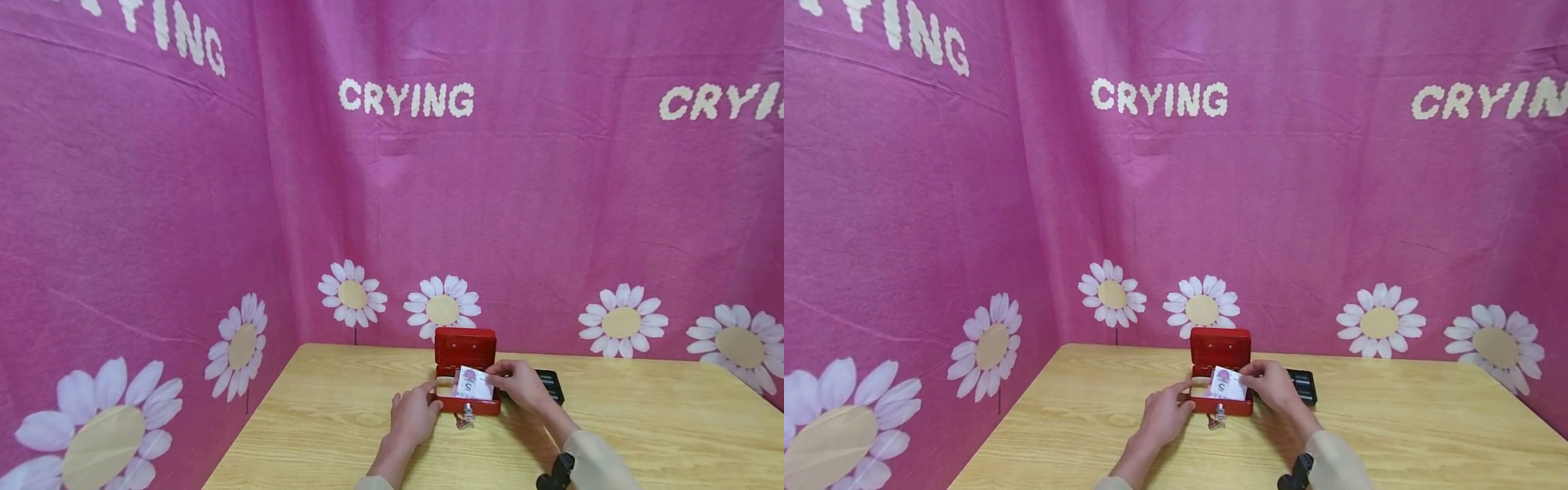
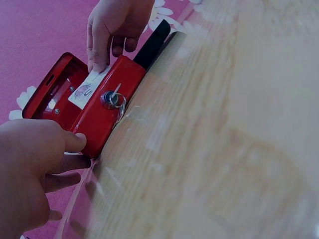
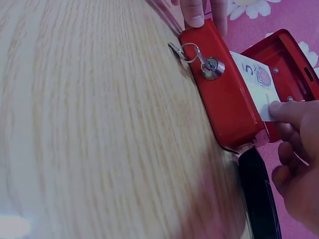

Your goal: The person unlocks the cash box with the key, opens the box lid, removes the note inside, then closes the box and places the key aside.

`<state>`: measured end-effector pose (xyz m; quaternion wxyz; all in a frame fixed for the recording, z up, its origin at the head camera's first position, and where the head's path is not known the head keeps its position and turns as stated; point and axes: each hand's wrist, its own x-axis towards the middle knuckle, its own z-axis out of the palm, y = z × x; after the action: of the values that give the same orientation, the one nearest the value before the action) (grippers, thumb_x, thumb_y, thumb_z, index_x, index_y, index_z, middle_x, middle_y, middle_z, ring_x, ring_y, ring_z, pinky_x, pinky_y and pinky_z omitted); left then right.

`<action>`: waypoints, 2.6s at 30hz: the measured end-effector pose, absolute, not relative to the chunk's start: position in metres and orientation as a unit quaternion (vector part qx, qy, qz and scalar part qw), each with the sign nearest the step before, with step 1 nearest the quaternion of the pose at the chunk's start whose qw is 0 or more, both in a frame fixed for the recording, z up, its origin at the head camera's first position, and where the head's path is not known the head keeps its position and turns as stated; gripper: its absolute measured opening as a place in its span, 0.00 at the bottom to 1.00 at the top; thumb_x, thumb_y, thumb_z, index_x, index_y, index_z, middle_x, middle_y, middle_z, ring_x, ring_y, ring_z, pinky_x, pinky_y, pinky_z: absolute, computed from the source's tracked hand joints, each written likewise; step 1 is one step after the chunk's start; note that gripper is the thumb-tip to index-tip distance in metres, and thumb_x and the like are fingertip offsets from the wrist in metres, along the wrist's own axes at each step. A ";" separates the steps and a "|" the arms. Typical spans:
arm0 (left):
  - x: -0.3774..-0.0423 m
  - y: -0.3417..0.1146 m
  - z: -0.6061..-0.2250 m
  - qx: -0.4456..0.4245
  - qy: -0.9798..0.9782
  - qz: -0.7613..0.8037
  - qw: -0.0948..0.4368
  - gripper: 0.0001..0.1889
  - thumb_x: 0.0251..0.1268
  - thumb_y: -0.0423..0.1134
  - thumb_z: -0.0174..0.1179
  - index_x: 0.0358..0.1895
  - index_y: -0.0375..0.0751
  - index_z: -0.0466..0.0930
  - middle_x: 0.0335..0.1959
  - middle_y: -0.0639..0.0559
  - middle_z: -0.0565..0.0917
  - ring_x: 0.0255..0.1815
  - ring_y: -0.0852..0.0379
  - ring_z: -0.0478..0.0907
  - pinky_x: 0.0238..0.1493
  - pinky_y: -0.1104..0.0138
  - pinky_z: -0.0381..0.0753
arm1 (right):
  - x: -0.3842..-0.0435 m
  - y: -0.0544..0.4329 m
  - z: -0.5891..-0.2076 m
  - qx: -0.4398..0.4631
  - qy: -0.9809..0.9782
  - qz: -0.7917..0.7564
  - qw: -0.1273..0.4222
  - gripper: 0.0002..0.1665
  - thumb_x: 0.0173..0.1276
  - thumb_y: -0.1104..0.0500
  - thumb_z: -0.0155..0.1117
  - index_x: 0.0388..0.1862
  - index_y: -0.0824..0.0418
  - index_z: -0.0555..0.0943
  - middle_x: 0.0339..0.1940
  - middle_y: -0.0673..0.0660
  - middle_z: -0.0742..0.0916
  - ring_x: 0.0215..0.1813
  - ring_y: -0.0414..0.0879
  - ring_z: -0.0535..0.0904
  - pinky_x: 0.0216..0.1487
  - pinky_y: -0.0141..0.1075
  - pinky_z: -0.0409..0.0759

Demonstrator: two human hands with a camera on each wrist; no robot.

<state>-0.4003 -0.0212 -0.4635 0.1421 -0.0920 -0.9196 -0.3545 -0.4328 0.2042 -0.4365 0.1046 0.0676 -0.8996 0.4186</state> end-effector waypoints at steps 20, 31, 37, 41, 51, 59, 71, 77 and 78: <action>-0.400 -0.022 -0.465 -0.100 -0.918 -0.357 0.139 0.20 0.65 0.37 0.64 0.61 0.43 0.81 0.49 0.47 0.89 0.56 0.41 0.82 0.68 0.35 0.58 | -0.431 0.206 -0.447 0.097 -0.876 0.455 0.126 0.11 0.66 0.61 0.68 0.47 0.59 0.88 0.44 0.55 0.90 0.44 0.42 0.80 0.47 0.34 0.77; -0.400 -0.021 -0.463 -0.098 -0.919 -0.357 0.138 0.20 0.65 0.37 0.64 0.61 0.43 0.81 0.47 0.49 0.89 0.56 0.43 0.83 0.68 0.35 0.57 | -0.424 0.207 -0.436 0.074 -0.866 0.478 0.129 0.15 0.71 0.57 0.64 0.53 0.58 0.86 0.54 0.59 0.88 0.56 0.49 0.80 0.54 0.38 0.79; -0.401 -0.019 -0.462 -0.096 -0.922 -0.353 0.130 0.22 0.65 0.40 0.65 0.62 0.43 0.80 0.46 0.49 0.89 0.54 0.44 0.83 0.68 0.36 0.58 | -0.420 0.216 -0.426 0.084 -0.868 0.460 0.169 0.16 0.70 0.54 0.66 0.53 0.57 0.86 0.52 0.58 0.89 0.55 0.47 0.81 0.52 0.35 0.78; -0.400 -0.019 -0.462 -0.098 -0.923 -0.348 0.130 0.22 0.65 0.42 0.65 0.63 0.44 0.79 0.48 0.48 0.89 0.55 0.43 0.82 0.69 0.36 0.57 | -0.417 0.223 -0.421 0.091 -0.862 0.461 0.191 0.17 0.69 0.54 0.67 0.53 0.58 0.86 0.49 0.57 0.90 0.50 0.39 0.81 0.49 0.30 0.77; -0.399 -0.021 -0.463 -0.109 -0.924 -0.336 0.146 0.19 0.66 0.41 0.64 0.60 0.51 0.82 0.47 0.54 0.89 0.54 0.45 0.83 0.66 0.37 0.60 | -0.411 0.243 -0.413 0.111 -0.850 0.471 0.209 0.17 0.69 0.53 0.67 0.53 0.59 0.86 0.49 0.58 0.90 0.47 0.29 0.79 0.48 0.26 0.78; -0.401 -0.022 -0.463 -0.101 -0.927 -0.332 0.141 0.18 0.66 0.40 0.64 0.59 0.51 0.83 0.46 0.54 0.90 0.53 0.45 0.84 0.66 0.34 0.59 | -0.405 0.257 -0.411 0.120 -0.851 0.469 0.206 0.19 0.69 0.51 0.67 0.54 0.59 0.86 0.49 0.58 0.90 0.44 0.28 0.79 0.45 0.27 0.78; -0.401 -0.021 -0.465 -0.094 -0.930 -0.326 0.140 0.18 0.65 0.41 0.65 0.59 0.52 0.83 0.45 0.54 0.90 0.52 0.47 0.85 0.66 0.32 0.58 | -0.399 0.280 -0.416 0.134 -0.858 0.460 0.185 0.19 0.69 0.52 0.66 0.53 0.61 0.86 0.49 0.59 0.90 0.46 0.24 0.79 0.47 0.25 0.78; -0.401 -0.021 -0.463 -0.090 -0.930 -0.329 0.135 0.18 0.66 0.40 0.64 0.59 0.52 0.83 0.45 0.55 0.90 0.54 0.46 0.84 0.67 0.32 0.56 | -0.395 0.289 -0.417 0.139 -0.862 0.460 0.160 0.20 0.69 0.54 0.66 0.55 0.63 0.85 0.51 0.60 0.89 0.45 0.25 0.78 0.46 0.25 0.77; -0.401 -0.021 -0.463 -0.090 -0.930 -0.330 0.137 0.18 0.66 0.40 0.64 0.59 0.52 0.83 0.45 0.54 0.90 0.53 0.46 0.84 0.68 0.32 0.56 | -0.394 0.289 -0.417 0.139 -0.862 0.461 0.156 0.20 0.69 0.54 0.66 0.55 0.64 0.85 0.51 0.60 0.89 0.45 0.25 0.78 0.46 0.25 0.77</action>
<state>-0.4007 -0.0215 -0.4631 0.1366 -0.0898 -0.9298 -0.3298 -0.3943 0.2894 -0.4167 0.1563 0.1388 -0.8623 0.4613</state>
